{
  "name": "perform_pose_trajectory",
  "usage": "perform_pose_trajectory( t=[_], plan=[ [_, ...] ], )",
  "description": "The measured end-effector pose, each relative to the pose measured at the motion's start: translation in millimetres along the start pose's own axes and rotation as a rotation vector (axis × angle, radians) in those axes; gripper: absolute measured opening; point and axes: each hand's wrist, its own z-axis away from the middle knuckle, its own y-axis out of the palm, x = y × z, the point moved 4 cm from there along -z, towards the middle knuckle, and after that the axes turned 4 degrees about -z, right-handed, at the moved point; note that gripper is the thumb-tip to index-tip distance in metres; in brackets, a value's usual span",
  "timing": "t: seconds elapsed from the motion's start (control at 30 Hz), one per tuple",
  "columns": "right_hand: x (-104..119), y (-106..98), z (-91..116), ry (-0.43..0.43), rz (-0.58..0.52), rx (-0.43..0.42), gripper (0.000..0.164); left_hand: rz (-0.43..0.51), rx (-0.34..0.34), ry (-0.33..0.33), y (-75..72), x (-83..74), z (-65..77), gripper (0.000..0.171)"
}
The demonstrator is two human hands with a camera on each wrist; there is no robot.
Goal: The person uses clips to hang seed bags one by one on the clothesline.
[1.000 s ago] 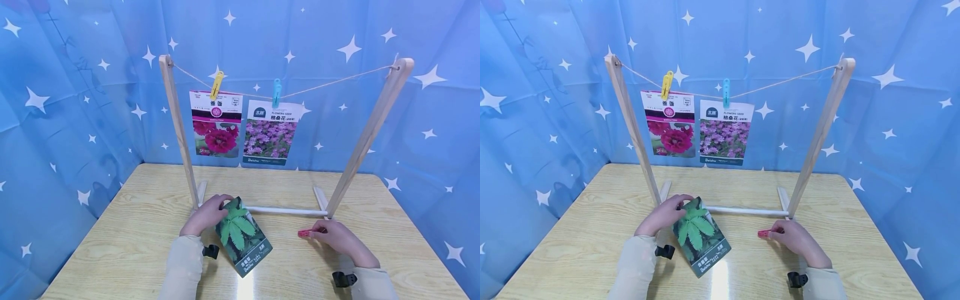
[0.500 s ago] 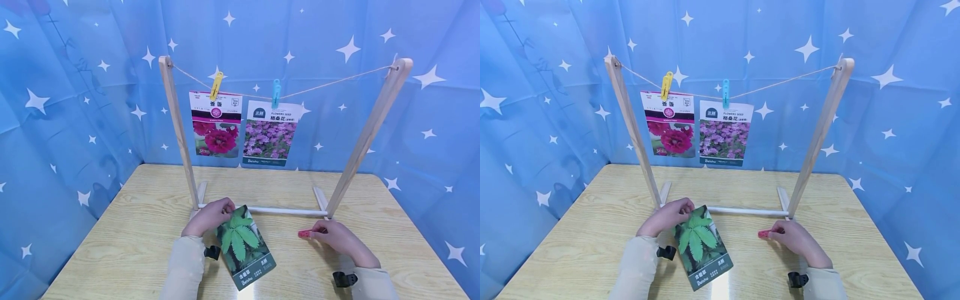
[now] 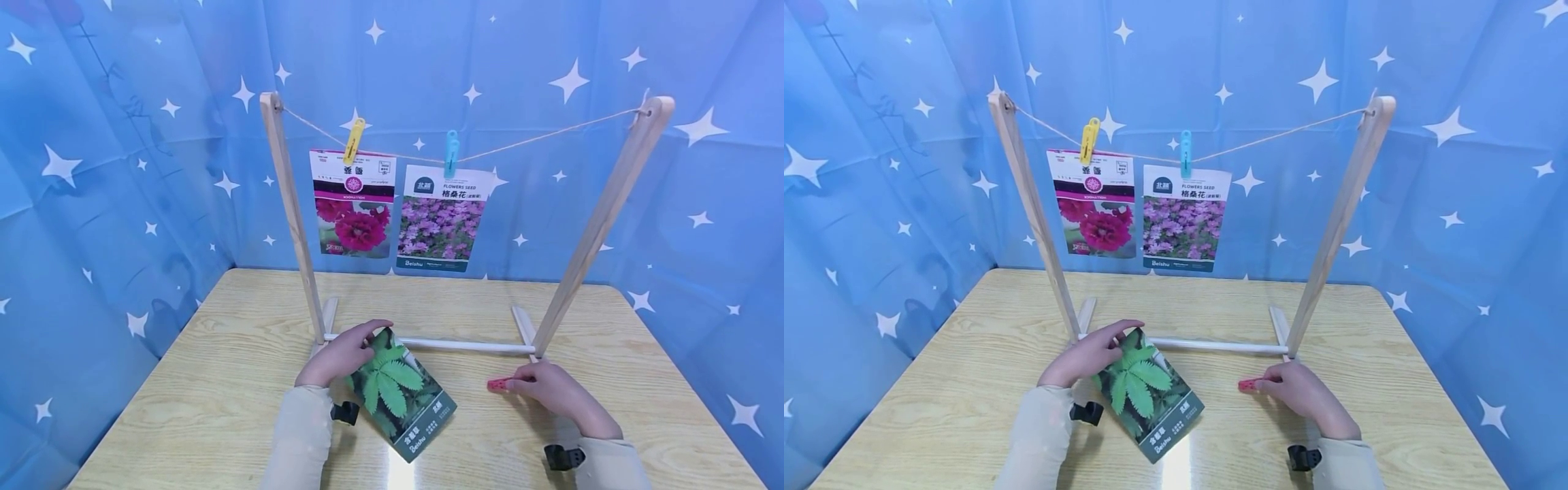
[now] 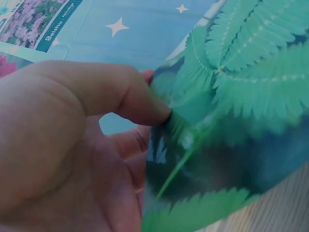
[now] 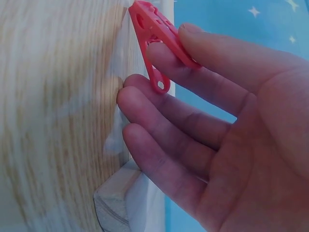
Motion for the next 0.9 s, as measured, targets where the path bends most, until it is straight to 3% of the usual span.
perform_pose_trajectory(
  t=[0.37,0.53,0.9],
  plan=[
    [2,-2,1,-0.021,0.001,-0.006,0.020,-0.003,-0.009,0.010,-2.7,0.7,-0.5,0.048],
    [4,-5,3,-0.023,0.005,-0.006,0.016,-0.029,-0.027,0.005,-3.3,0.9,-0.5,0.036],
    [3,-12,6,0.043,-0.032,-0.057,0.015,0.017,-0.009,-0.033,0.2,2.7,-1.6,0.023]
  ],
)
